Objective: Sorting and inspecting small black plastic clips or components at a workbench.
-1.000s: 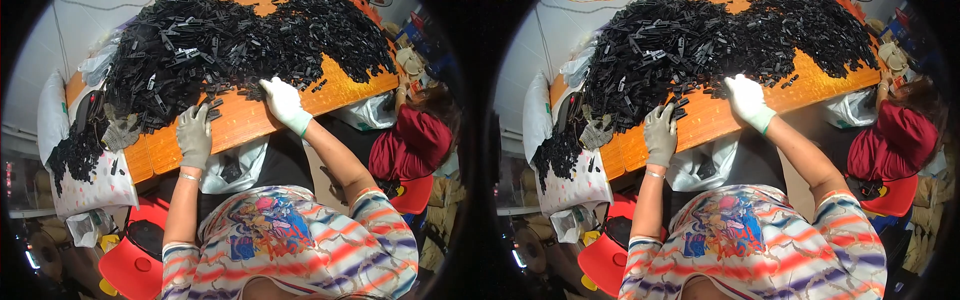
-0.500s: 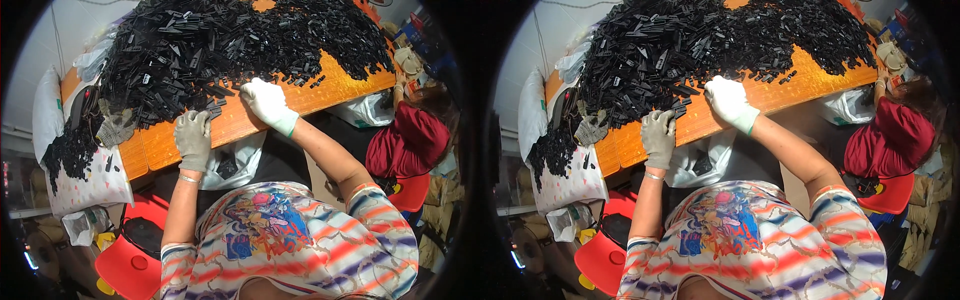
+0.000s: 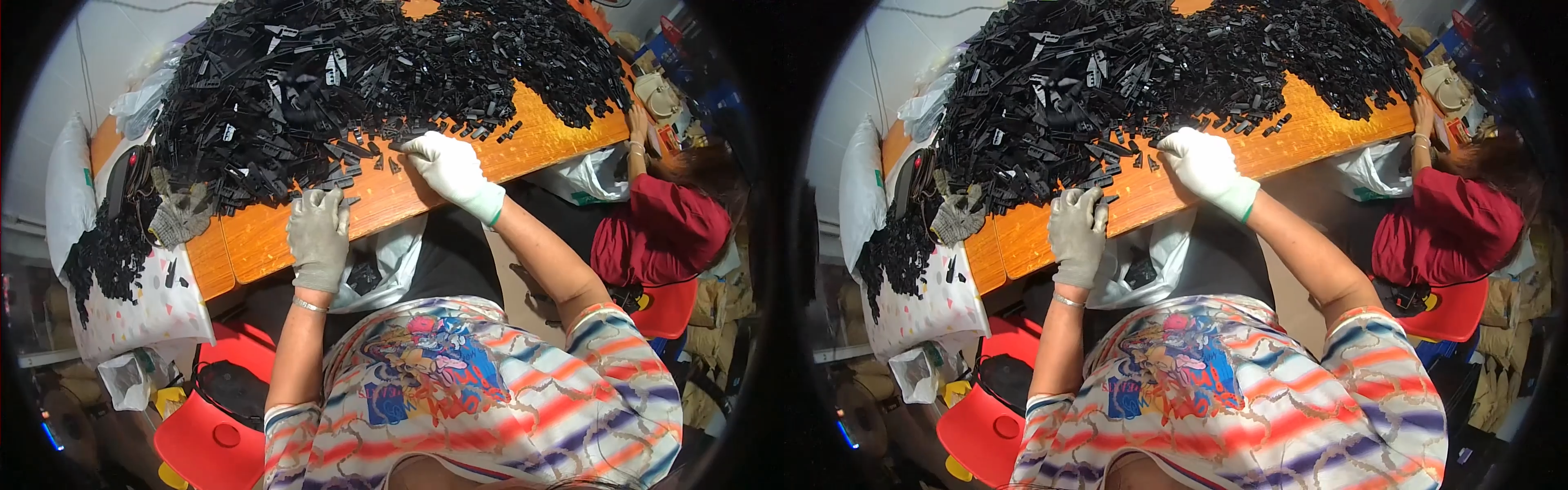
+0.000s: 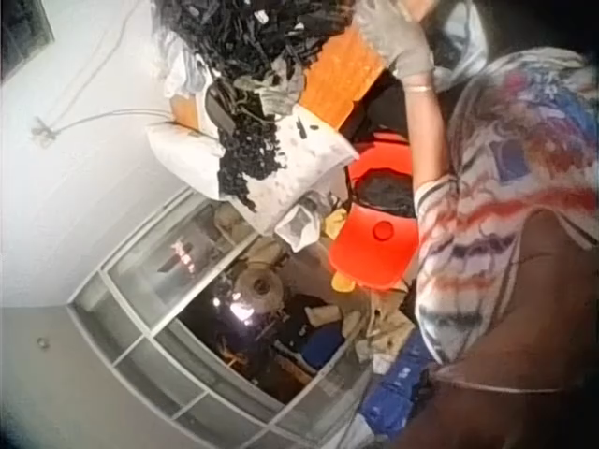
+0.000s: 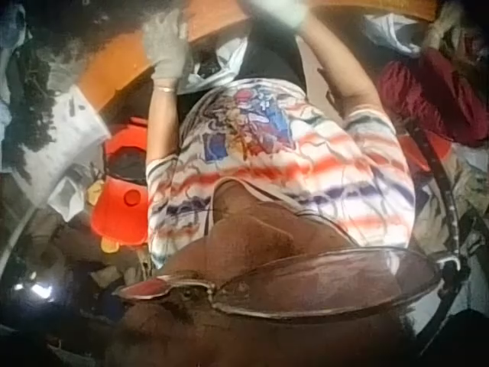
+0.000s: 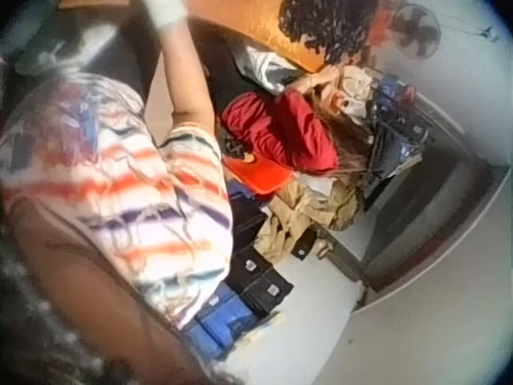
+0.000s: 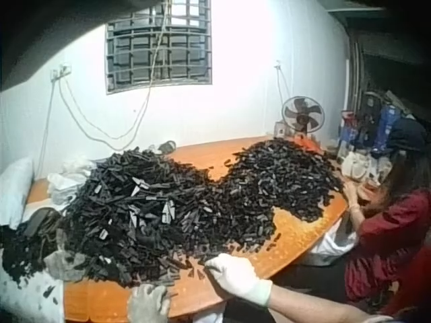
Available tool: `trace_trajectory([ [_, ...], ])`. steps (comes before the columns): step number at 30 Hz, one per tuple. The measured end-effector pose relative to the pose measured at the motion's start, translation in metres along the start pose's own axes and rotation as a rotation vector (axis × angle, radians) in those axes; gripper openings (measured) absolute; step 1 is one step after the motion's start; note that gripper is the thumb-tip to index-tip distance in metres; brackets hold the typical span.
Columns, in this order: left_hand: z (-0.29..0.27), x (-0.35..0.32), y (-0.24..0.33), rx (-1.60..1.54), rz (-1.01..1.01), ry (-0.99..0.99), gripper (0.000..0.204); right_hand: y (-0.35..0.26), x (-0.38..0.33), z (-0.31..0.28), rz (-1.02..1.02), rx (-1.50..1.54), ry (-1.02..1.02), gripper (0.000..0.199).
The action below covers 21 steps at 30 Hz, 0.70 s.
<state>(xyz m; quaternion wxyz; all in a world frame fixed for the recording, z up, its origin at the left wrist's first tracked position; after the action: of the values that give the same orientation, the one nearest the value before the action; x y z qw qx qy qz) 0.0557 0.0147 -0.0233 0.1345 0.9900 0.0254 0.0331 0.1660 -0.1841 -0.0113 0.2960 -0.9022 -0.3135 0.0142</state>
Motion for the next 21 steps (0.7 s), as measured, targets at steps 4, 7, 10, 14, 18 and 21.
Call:
trace_trajectory([
  [4,0.003,0.003,0.000,0.017,0.019,-0.008,0.019,-0.009,0.004,0.009,0.116,-0.035,-0.117,0.018],
  [7,0.004,0.001,-0.001,0.008,0.010,-0.018,0.017,-0.016,0.010,0.017,0.215,-0.058,-0.235,0.023],
  [10,0.007,-0.003,-0.003,-0.032,0.027,0.014,0.017,-0.016,0.013,0.027,0.185,-0.230,-0.220,0.022],
  [14,0.018,-0.004,-0.019,-0.176,0.101,0.142,0.021,-0.015,0.012,0.028,0.104,-0.221,-0.170,0.022],
  [18,0.019,-0.002,-0.024,-0.370,0.117,0.141,0.022,-0.014,0.007,0.019,0.123,-0.209,-0.074,0.021],
  [21,0.011,-0.003,-0.021,-0.440,0.131,0.147,0.024,-0.011,0.007,0.014,0.147,-0.123,-0.091,0.023],
])
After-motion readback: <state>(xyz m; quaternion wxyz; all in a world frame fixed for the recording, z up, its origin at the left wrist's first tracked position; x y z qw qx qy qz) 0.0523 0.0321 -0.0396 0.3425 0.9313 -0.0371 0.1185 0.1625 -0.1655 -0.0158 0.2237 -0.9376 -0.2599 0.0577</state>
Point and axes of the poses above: each hand's wrist, its own x-axis towards the middle knuckle, its own z-axis out of the palm, y = z × x, the point moved 3 cm from there along x, towards the middle knuckle, and after that the axes turned 15 degrees about -y, right-handed, at the moved point
